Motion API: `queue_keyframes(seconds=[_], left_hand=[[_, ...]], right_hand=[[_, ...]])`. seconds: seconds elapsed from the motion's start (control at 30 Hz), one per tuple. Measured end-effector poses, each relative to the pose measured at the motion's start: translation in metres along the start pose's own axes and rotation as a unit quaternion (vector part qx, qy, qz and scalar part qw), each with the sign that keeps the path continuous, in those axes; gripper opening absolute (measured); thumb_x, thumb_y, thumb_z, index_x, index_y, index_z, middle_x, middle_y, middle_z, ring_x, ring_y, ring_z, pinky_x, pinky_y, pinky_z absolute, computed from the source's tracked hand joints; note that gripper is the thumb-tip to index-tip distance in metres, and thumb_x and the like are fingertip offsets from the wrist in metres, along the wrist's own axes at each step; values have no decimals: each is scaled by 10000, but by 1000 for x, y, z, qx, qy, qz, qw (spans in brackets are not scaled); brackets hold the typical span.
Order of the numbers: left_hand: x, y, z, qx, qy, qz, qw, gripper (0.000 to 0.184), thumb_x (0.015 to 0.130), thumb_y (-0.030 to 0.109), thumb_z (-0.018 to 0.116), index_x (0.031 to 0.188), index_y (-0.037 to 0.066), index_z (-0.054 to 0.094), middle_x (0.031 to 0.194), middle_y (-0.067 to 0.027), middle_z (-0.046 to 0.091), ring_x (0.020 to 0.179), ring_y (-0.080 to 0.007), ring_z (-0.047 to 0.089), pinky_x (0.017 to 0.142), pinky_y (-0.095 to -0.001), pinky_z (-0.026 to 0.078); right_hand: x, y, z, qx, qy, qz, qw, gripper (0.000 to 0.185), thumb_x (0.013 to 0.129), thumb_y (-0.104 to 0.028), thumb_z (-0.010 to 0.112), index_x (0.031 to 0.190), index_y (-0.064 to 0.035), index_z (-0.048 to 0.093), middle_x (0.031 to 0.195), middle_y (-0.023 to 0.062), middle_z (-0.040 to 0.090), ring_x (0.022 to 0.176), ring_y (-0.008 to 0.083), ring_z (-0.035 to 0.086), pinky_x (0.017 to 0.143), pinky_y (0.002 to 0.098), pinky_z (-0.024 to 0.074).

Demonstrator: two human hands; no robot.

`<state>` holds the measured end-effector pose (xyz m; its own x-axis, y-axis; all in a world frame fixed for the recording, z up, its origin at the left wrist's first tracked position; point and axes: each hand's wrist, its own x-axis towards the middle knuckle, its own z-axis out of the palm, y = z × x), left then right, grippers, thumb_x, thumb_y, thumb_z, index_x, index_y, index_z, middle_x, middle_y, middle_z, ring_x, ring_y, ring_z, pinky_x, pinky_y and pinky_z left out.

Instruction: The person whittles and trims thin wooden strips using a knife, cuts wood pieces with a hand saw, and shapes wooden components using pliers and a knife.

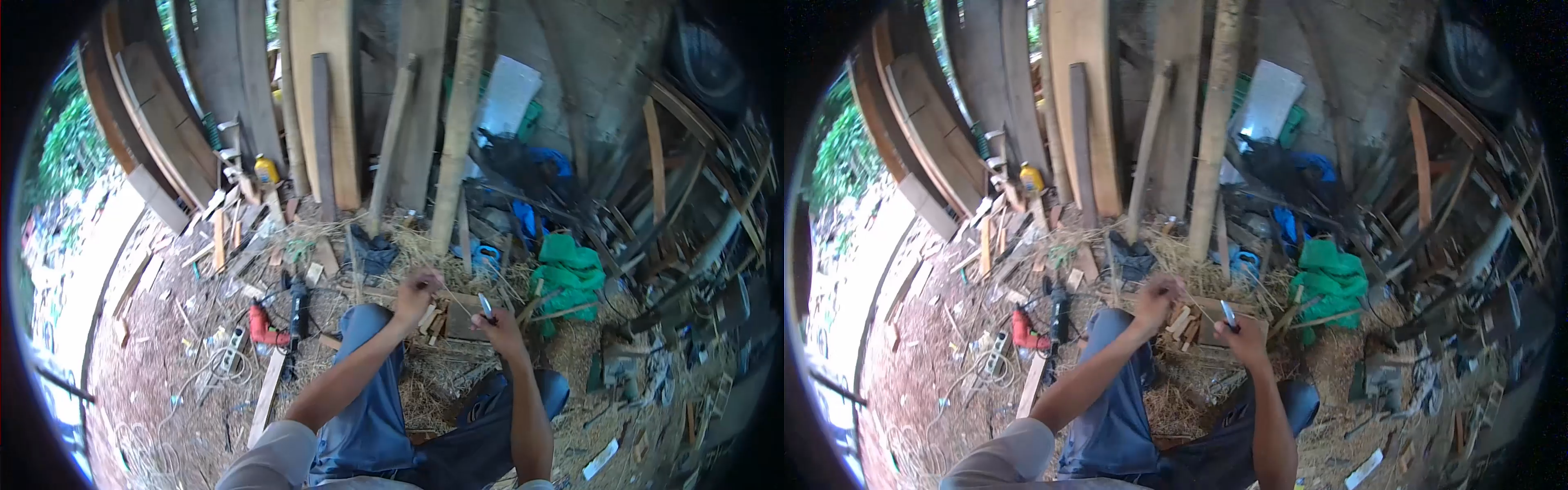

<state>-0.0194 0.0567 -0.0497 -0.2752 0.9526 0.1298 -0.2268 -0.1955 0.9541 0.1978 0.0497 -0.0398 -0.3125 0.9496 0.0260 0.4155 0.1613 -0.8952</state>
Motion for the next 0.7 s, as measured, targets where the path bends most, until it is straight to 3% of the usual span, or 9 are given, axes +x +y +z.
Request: queue_keyframes(seconds=[0.13,0.23,0.3,0.43,0.5,0.63,0.7], left_hand=[[-3,10,-12,159,-56,27,985,163,877,66,553,1028,20,594,794,-21,620,710,-79,572,592,-233,455],[6,22,-26,103,-76,-25,991,168,888,56,532,1040,9,584,830,-42,618,743,-87,571,626,-247,478],[14,23,-37,43,-100,-54,993,170,895,49,520,1048,12,586,882,-49,613,752,-107,578,650,-257,500],[38,11,-76,85,-88,-71,990,169,892,13,486,1033,-4,578,849,-75,595,752,-114,587,654,-261,525],[56,1,-109,38,-139,-105,984,185,884,6,487,1052,-3,562,851,-78,595,773,-133,602,656,-272,525],[90,-17,-167,-8,-69,-126,990,185,879,56,547,1052,-7,536,924,-87,600,812,-148,600,684,-286,522],[104,-46,-205,45,-75,-164,983,190,870,37,548,1053,-10,523,948,-88,600,810,-157,599,676,-288,518]], right_hand=[[5,-22,37,10,-50,-1,999,205,835,-192,644,846,13,643,685,23,619,623,90,534,596,273,421],[14,-23,53,-8,-78,19,997,162,844,-157,635,889,-2,640,706,21,622,612,90,534,583,265,426],[19,-18,71,144,-53,-1,988,156,843,-144,638,931,-16,630,728,22,625,613,82,532,568,237,415],[41,-20,102,127,-87,67,986,159,848,-152,636,942,-24,618,721,3,602,594,64,505,528,224,382],[62,-15,124,71,-126,95,985,222,835,-225,658,914,-19,638,704,6,591,627,84,512,586,251,400],[116,-7,185,137,-161,171,962,250,823,-249,663,912,-16,640,709,7,584,642,88,506,594,263,398],[141,11,230,150,-180,139,962,179,826,-205,653,923,-63,605,619,-41,474,492,51,389,447,233,292]])
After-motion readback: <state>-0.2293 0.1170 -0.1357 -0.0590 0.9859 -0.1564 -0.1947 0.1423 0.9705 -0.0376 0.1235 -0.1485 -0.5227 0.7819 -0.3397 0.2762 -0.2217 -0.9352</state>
